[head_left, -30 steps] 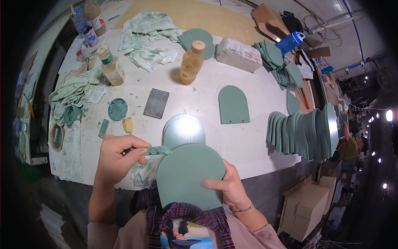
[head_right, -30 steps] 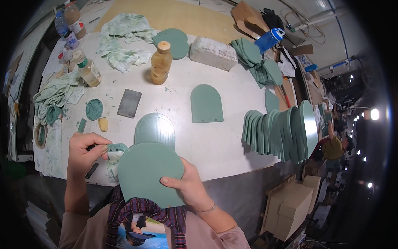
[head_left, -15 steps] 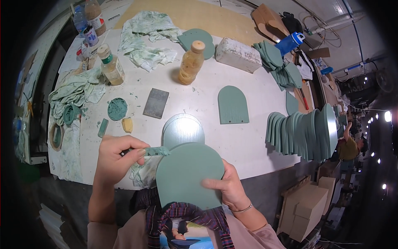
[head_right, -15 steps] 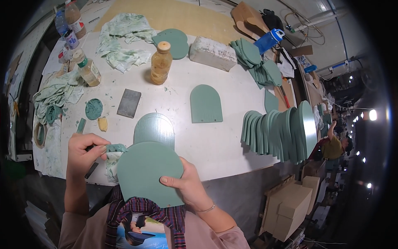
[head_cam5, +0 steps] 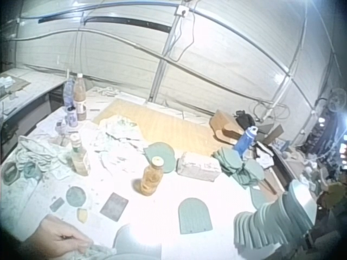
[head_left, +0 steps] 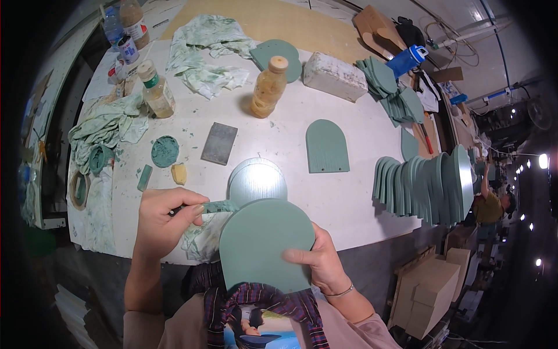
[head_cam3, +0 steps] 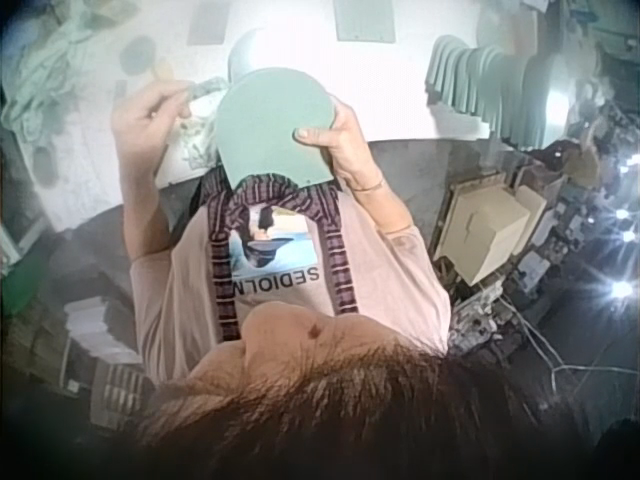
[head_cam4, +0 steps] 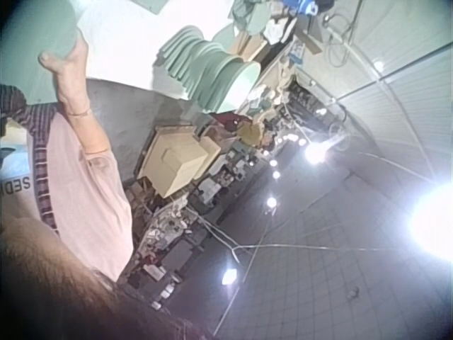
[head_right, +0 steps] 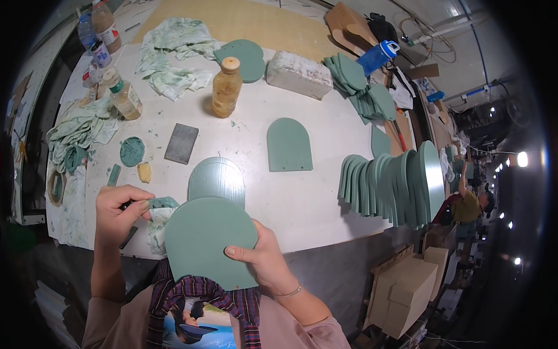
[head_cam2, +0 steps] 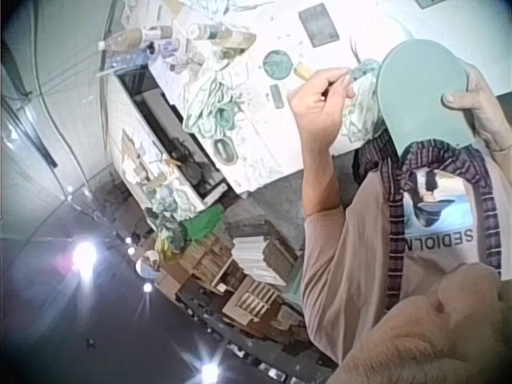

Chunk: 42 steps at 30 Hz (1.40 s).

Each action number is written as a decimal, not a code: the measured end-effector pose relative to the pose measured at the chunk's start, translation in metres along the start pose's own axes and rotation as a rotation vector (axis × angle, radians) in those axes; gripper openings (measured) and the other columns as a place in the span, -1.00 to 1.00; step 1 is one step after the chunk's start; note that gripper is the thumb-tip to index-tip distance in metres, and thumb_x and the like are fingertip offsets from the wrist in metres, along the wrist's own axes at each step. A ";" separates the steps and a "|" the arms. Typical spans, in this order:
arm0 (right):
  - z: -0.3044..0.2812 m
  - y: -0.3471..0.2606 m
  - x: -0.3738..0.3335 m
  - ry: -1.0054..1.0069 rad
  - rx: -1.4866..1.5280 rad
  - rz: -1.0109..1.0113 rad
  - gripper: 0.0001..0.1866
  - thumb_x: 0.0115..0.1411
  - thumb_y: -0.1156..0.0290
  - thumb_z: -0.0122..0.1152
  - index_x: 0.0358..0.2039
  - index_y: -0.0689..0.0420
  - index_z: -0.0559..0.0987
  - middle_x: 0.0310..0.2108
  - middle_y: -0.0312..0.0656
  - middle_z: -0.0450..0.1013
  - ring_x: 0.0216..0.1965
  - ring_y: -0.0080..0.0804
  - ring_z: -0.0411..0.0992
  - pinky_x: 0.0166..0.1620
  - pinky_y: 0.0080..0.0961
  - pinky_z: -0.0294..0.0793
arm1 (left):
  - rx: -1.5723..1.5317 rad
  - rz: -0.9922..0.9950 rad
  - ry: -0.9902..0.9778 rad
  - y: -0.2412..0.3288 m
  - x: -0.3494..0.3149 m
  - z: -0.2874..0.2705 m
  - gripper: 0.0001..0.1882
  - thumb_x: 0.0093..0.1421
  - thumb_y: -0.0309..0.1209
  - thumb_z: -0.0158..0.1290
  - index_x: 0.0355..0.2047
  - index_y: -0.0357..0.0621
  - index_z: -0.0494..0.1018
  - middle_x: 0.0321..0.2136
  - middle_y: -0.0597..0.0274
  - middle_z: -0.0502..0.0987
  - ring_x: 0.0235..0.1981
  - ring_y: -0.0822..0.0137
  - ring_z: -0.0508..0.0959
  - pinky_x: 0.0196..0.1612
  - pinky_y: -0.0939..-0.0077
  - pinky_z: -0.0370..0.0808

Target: The person applies a liquid finish to a curved wooden piece using a sponge, then uses a cloth to wipe the surface and edges before picking up a small tool to scrape the edges and corners.

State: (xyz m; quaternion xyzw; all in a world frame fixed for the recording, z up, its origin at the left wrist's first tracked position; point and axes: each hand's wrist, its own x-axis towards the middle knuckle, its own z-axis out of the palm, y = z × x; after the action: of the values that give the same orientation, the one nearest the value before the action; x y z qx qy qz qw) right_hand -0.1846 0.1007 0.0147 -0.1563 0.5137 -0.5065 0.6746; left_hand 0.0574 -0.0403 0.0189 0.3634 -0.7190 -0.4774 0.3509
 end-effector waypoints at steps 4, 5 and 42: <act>-0.003 0.003 0.000 0.001 0.004 -0.008 -0.42 0.00 0.59 0.39 0.07 0.33 0.40 -0.11 -0.17 0.48 -0.09 -0.43 0.45 0.02 -0.48 0.45 | -0.024 -0.028 -0.055 0.005 0.000 -0.002 -0.87 0.06 -0.68 0.05 -0.40 -0.40 0.58 -0.66 0.17 0.57 -0.64 0.51 0.54 -0.57 0.69 0.39; -0.002 0.003 0.000 -0.001 0.009 -0.010 -0.41 0.00 0.59 0.40 0.07 0.33 0.40 -0.11 -0.17 0.48 -0.08 -0.43 0.45 0.02 -0.47 0.45 | -0.030 -0.044 -0.032 0.004 0.000 0.000 -0.88 0.06 -0.68 0.05 -0.40 -0.40 0.58 -0.66 0.17 0.57 -0.64 0.51 0.54 -0.57 0.68 0.39; -0.002 0.001 0.007 -0.027 0.010 0.001 -0.43 0.02 0.58 0.38 0.07 0.33 0.41 -0.10 -0.14 0.49 -0.07 -0.42 0.46 0.04 -0.46 0.45 | 0.358 0.528 -0.179 0.005 0.034 -0.020 -0.74 -0.22 -0.64 0.17 -0.46 -0.07 0.63 -0.47 0.37 0.55 -0.40 0.26 0.39 -0.30 0.42 0.29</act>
State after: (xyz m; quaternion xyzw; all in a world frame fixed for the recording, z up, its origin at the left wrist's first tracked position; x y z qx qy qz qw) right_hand -0.1862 0.0959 0.0092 -0.1592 0.5022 -0.5066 0.6825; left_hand 0.0570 -0.0770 0.0347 0.1771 -0.8889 -0.2660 0.3283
